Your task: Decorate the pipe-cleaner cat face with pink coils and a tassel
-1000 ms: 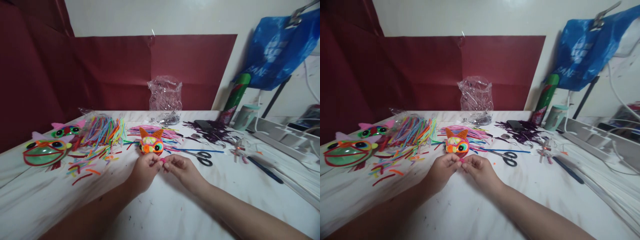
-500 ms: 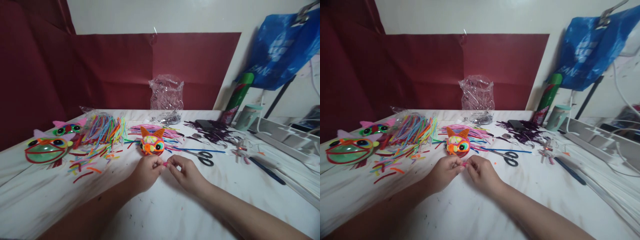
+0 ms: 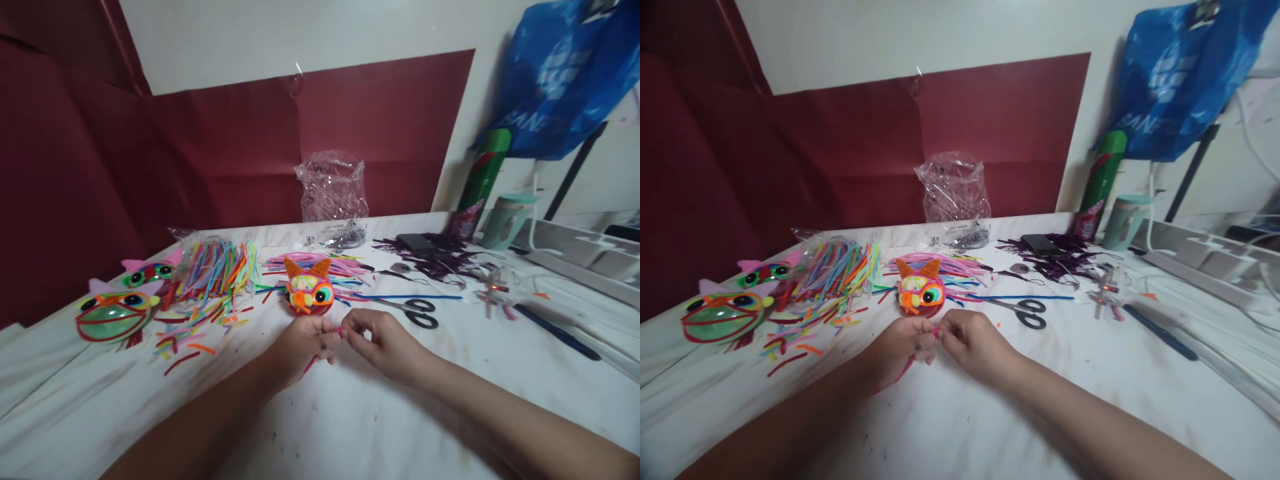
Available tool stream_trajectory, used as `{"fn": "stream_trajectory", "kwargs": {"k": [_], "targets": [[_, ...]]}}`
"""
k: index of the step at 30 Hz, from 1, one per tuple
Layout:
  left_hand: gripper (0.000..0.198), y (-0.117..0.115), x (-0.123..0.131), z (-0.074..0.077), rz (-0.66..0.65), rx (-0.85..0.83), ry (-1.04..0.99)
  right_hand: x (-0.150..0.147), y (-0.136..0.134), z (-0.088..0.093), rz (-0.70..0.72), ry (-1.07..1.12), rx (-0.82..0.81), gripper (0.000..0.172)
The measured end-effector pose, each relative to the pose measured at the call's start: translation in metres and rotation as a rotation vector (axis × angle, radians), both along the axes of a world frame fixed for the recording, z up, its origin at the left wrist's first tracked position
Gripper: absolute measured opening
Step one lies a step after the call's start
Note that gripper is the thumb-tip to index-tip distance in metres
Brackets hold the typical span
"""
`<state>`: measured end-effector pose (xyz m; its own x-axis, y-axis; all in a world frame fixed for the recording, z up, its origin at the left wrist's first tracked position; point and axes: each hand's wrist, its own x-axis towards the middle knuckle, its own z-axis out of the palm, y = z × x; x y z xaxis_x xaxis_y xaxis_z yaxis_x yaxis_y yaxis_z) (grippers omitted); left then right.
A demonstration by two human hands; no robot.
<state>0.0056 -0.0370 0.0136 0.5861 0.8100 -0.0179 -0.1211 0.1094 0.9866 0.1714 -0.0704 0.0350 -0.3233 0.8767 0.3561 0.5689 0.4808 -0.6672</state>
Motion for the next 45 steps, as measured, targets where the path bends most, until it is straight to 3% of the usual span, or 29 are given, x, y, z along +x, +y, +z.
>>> {"fn": "stream_trajectory", "kwargs": {"k": [8,24,36,41,45], "targets": [[0.023,-0.0034,-0.0013,0.0053,-0.042,-0.107,-0.086,0.0022,0.0017,-0.0032,0.014,0.045,-0.045,0.013],[0.025,-0.0031,-0.0028,0.0017,-0.075,-0.049,-0.119,0.0007,0.0035,-0.0059,0.022,0.067,-0.039,0.014],[0.023,-0.0060,-0.0036,0.0031,-0.029,-0.050,-0.135,-0.0002,0.0041,-0.0063,0.027,0.045,-0.062,0.021],[0.017,-0.0033,-0.0020,0.0008,-0.002,-0.019,-0.063,-0.0009,0.0031,-0.0061,0.024,0.098,-0.091,0.019],[0.016,-0.0025,-0.0032,0.0029,0.041,0.106,0.096,-0.0009,0.0049,-0.0087,0.050,0.189,-0.197,0.017]]}}
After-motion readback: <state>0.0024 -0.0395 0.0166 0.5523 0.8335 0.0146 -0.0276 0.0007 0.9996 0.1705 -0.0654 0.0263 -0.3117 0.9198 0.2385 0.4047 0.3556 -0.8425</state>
